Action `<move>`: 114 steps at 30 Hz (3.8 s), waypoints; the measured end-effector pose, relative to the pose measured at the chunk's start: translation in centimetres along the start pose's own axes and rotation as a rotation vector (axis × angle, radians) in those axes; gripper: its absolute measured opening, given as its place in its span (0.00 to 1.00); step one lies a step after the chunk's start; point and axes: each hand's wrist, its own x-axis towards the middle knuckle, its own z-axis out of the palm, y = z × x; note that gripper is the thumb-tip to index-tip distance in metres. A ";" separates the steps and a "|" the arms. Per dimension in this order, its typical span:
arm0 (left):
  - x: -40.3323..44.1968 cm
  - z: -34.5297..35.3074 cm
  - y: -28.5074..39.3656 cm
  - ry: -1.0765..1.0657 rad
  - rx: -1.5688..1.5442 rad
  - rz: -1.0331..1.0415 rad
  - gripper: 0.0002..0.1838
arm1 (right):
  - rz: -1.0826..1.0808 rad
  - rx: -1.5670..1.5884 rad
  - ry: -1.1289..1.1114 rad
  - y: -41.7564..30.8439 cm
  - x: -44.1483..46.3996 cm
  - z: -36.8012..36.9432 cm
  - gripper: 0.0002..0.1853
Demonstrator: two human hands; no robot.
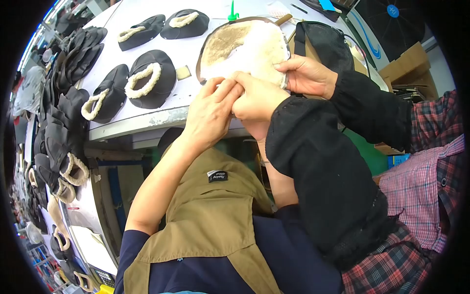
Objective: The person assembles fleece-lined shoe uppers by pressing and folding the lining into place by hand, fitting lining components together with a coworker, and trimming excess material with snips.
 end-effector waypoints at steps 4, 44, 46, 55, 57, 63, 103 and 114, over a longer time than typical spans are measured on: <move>0.5 0.1 -0.2 -0.013 0.046 0.041 0.20 | -0.046 -0.066 0.060 1.7 0.1 0.6 0.17; -14.2 -6.3 -11.4 -0.228 0.552 -0.256 0.30 | -0.040 1.064 0.002 -1.5 30.4 12.5 0.13; -15.1 -5.2 -10.8 -0.179 0.441 -0.363 0.33 | -0.154 0.803 0.321 -1.1 27.2 10.0 0.12; -13.0 -5.9 -12.1 -0.270 0.303 -0.301 0.40 | -0.547 0.226 0.278 -1.1 12.7 15.8 0.14; -13.2 -6.6 -12.3 -0.303 0.263 -0.325 0.39 | -0.453 0.378 0.190 -1.2 12.6 15.5 0.14; -11.1 -6.2 -12.2 -0.268 0.281 -0.353 0.32 | -0.439 0.492 0.215 -0.9 12.9 15.7 0.13; -6.7 -4.1 -13.0 -0.078 -0.294 -1.032 0.10 | -0.047 1.013 -0.243 0.1 12.7 13.3 0.09; -8.3 -3.7 -13.4 -0.054 -0.293 -0.929 0.12 | -0.674 -0.049 -0.052 -6.3 6.7 9.0 0.37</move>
